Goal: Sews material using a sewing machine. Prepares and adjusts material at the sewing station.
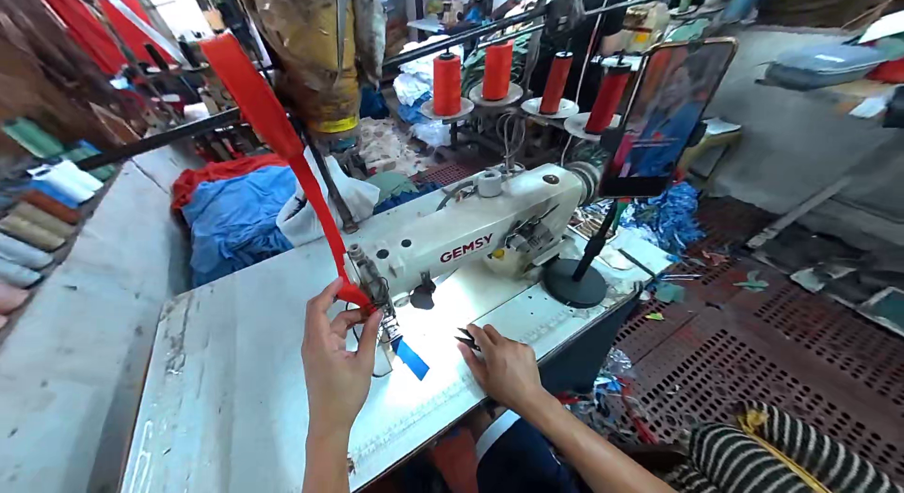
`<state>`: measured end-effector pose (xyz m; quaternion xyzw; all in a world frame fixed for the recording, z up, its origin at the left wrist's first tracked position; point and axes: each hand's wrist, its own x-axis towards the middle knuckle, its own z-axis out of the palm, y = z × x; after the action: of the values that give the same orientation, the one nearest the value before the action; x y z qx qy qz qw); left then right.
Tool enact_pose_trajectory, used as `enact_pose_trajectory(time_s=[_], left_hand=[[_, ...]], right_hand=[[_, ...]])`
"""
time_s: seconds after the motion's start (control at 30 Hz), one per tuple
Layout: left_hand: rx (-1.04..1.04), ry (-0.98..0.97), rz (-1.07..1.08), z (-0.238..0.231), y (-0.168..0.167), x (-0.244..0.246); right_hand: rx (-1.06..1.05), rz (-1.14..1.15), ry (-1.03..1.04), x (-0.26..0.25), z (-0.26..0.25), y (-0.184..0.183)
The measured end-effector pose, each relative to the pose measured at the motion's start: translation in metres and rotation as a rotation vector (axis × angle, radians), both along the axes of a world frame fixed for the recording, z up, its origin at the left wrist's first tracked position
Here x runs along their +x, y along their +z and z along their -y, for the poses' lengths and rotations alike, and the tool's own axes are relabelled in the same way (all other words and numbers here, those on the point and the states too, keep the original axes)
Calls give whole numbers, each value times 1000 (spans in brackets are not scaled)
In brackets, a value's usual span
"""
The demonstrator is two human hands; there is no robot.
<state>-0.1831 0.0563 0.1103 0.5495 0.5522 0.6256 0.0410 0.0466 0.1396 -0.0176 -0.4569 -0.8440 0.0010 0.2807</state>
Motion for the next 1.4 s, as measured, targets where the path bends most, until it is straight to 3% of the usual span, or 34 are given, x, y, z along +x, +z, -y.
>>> enact_pose_trajectory(time_s=[0.43,0.6,0.9,1.13,1.27,1.4], left_hand=[[35,105,-154,2,-13,4],[37,82,-115,1,-16,10],[70,63,7,0,-26,24],[92,69,-86,4,-45,18],[21,29,65,10,-46,24],[-79,-77,264,15,-51,28]], right_hand=[[-59,7,7,2,2,4],[-180,21,6,5,1,10],[-134,5,26,6,-1,9],[-151,20,26,5,1,10],[-174,13,56,4,1,9],[-397,-51,104,3,-3,18]])
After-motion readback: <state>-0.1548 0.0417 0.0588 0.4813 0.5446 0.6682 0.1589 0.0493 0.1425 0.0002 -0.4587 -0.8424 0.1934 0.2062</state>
